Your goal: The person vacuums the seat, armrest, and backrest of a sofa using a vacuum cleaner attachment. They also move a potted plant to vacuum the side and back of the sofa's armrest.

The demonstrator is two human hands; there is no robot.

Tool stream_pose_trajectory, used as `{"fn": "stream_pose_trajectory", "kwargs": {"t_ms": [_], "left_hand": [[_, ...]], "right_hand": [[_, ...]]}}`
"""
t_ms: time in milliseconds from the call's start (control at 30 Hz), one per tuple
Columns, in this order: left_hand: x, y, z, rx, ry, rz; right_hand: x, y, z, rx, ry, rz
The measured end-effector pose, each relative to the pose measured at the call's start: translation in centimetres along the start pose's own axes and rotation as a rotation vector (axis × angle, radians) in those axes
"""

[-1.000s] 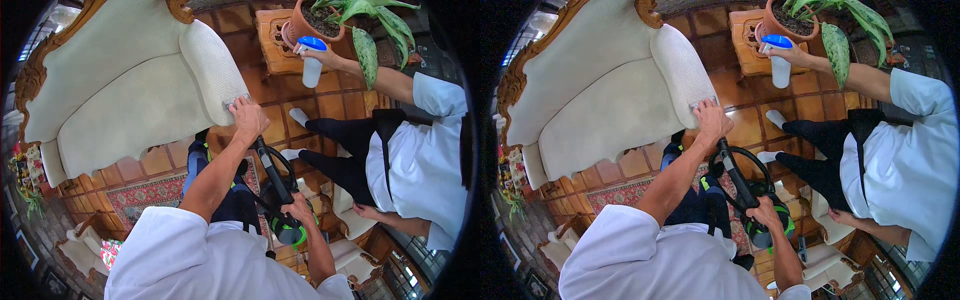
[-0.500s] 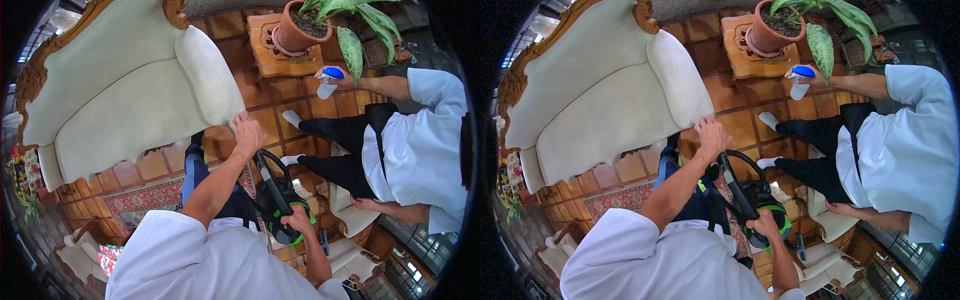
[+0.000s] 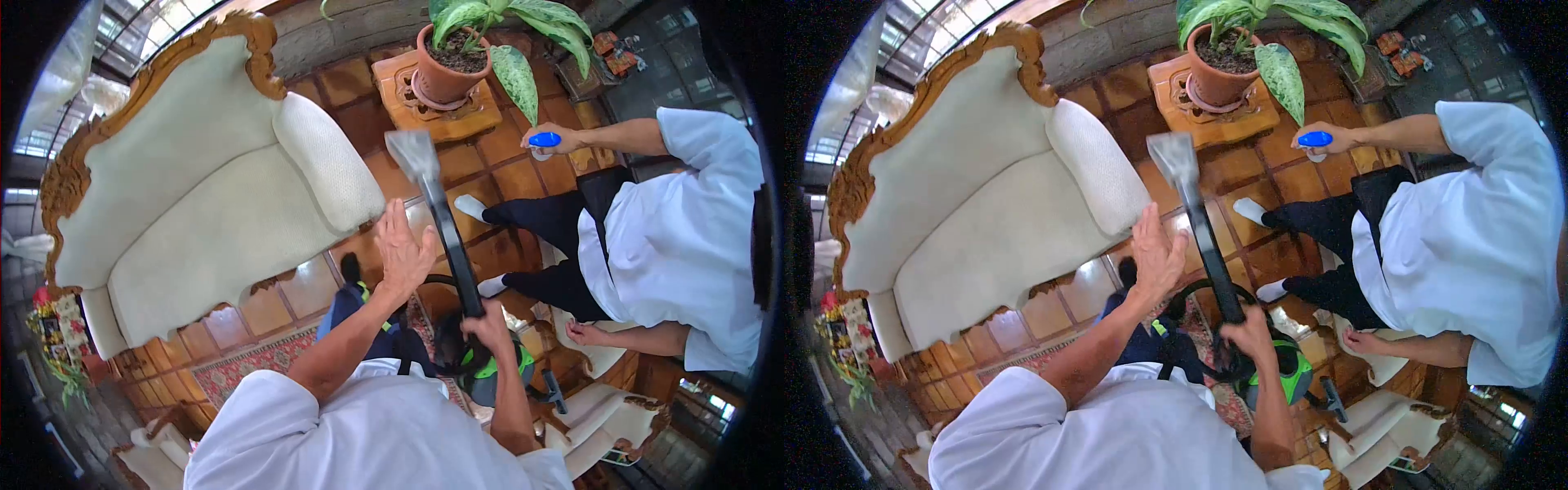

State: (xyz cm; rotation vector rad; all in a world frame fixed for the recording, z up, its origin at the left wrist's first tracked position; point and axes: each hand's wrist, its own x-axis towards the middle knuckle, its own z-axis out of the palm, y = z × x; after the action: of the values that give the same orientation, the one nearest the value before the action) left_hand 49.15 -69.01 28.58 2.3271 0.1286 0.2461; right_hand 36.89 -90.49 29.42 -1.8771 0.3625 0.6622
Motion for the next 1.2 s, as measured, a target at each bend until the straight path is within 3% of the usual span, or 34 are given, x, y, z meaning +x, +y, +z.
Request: {"fn": "stream_pose_trajectory", "kwargs": {"t_ms": [67, 100, 133, 167, 200, 233, 300, 467, 500, 533, 600, 633, 733, 767, 833, 867, 900, 933, 967, 1033, 1067, 1100, 1133, 1200], "left_hand": [[0.6, -1.3, 0.6, -0.353, -0.195, -0.217], [2.4, -1.3, -0.5, -0.508, -0.393, -0.296], [3.7, -0.3, -2.4, -0.543, -0.452, -0.341], [4.6, -1.4, -2.0, -0.69, -0.392, -0.376], [6.0, -2.6, -1.5, -0.84, -0.31, -0.416], [7.9, -3.4, -2.2, -0.819, -0.274, -0.427], [9.7, -5.8, -4.0, -0.778, -0.182, -0.461], [11.5, -10.6, -7.9, -0.924, -0.12, -0.582], [11.4, -11.2, -8.7, -0.909, -0.124, -0.604], [11.7, -12.1, -9.6, -0.897, -0.125, -0.625], [12.6, -14.0, -11.1, -0.923, -0.095, -0.585], [13.0, -14.4, -11.8, -0.935, -0.091, -0.592], [14.8, -16.2, -14.7, -0.937, 0.069, -0.56], [14.9, -16.8, -15.5, -0.905, 0.071, -0.524], [14.1, -17.1, -17.2, -0.836, 0.057, -0.473], [13.6, -16.9, -18.0, -0.79, 0.049, -0.458], [12.9, -18.0, -17.5, -0.602, 0.063, -0.395], [12.9, -17.6, -19.0, -0.578, 0.078, -0.443], [12.5, -18.1, -19.1, -0.654, 0.29, -0.198], [11.1, -18.7, -20.0, -0.719, 0.187, -0.263], [10.5, -19.2, -20.0, -0.624, 0.12, -0.253], [9.9, -18.1, -21.6, -0.653, 0.119, -0.237], [9.6, -17.5, -21.6, -0.706, 0.239, -0.16], [9.3, -17.3, -22.1, -0.68, 0.067, -0.291]], "right_hand": [[3.7, -6.1, 2.4, 0.122, 0.062, -0.08], [5.8, -6.9, 3.3, 0.042, 0.05, -0.131], [8.1, -7.0, 4.9, 0.013, 0.028, -0.203], [8.8, -10.1, 5.9, -0.03, 0.047, -0.271], [11.7, -8.5, 7.5, 0.02, -0.065, -0.28], [11.1, -12.9, 8.2, 0.002, -0.062, -0.178], [13.1, -12.7, 11.1, 0.002, -0.11, -0.167], [14.5, -16.5, 16.8, -0.126, -0.189, -0.335], [14.4, -17.1, 17.0, -0.309, -0.286, -0.198], [14.9, -16.4, 17.7, -0.317, -0.267, -0.186], [15.7, -15.5, 19.1, -0.3, -0.261, -0.51], [15.5, -16.7, 18.7, -0.253, -0.41, -0.248], [17.5, -16.9, 18.5, -0.048, -0.502, -0.274], [18.3, -15.3, 19.3, 0.143, -0.476, -0.18], [18.8, -16.1, 19.0, 0.135, -0.399, -0.12], [19.4, -16.1, 18.9, 0.042, -0.378, -0.176], [18.8, -17.9, 19.5, 0.025, -0.269, -0.058], [22.5, -14.6, 19.7, -0.096, -0.218, -0.174], [23.1, -16.1, 20.1, -0.077, -0.193, -0.174], [26.3, -15.0, 20.2, -0.132, -0.094, -0.165], [26.7, -15.7, 20.4, -0.199, -0.091, -0.294], [29.1, -14.3, 19.9, -0.347, -0.102, -0.35], [30.4, -13.5, 20.0, -0.341, -0.119, -0.378], [32.7, -12.2, 20.5, -0.7, -0.239, -0.313]]}}
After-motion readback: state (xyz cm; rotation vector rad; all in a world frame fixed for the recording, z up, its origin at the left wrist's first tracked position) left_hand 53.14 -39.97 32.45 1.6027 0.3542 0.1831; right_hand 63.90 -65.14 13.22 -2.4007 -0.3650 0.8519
